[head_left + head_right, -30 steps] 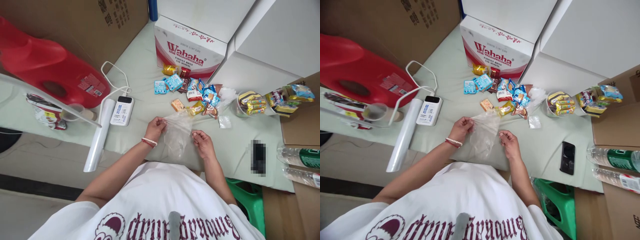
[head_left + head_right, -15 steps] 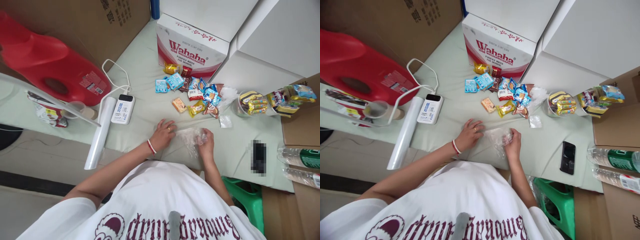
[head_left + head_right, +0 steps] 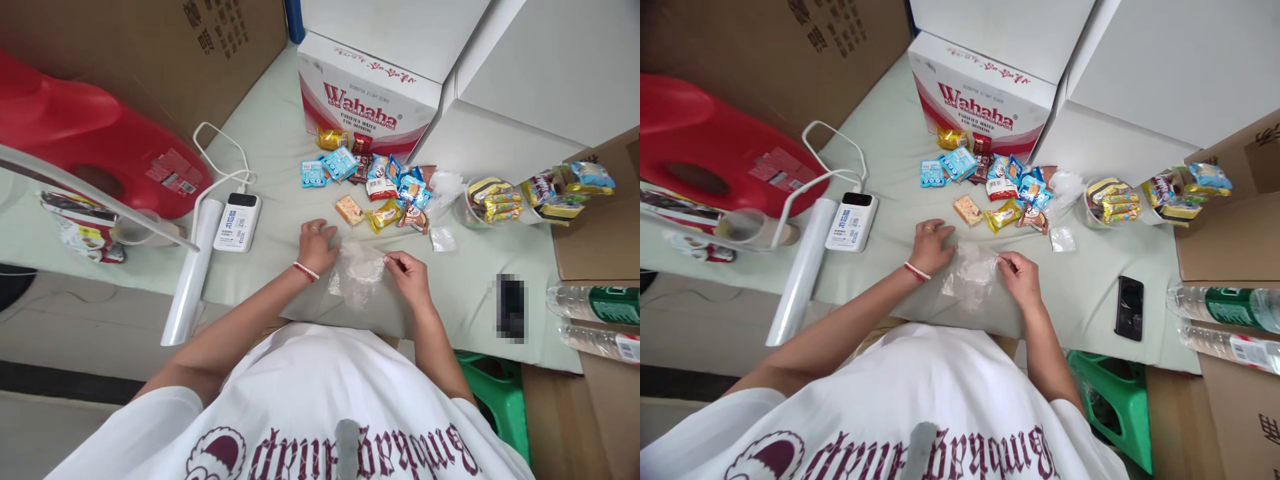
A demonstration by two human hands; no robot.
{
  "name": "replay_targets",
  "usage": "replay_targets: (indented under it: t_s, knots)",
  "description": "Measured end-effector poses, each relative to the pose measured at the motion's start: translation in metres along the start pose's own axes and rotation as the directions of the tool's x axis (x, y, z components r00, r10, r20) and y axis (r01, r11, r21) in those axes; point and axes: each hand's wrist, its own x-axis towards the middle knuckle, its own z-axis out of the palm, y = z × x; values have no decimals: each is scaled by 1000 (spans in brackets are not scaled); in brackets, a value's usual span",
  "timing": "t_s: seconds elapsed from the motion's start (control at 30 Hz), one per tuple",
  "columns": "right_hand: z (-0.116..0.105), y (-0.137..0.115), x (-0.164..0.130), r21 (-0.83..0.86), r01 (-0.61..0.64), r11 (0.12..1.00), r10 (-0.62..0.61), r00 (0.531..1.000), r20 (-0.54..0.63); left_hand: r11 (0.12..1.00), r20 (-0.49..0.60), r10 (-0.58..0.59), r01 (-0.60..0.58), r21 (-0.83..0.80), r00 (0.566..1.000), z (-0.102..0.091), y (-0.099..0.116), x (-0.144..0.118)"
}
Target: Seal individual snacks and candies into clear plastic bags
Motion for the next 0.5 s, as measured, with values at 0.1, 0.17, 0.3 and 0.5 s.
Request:
replay_targets:
  t_s: [0.1, 0.17, 0.3, 0.5]
  knots:
    - [4, -10, -2, 129, -125, 984, 129, 991, -31, 995, -117, -51, 40, -90, 992, -19, 3, 1]
    - [8, -15, -4, 184, -164, 969, 180, 981, -74, 988, -256, -62, 23, -150, 965, -37, 15, -12]
    - [13, -22, -9, 194, -186, 963, 214, 968, -133, 925, -62, 96, -112, -362, 993, -69, 48, -64]
    - [18, -33, -13, 182, -178, 967, 207, 966, -157, 751, 515, 164, 232, -619, 841, -48, 74, -93]
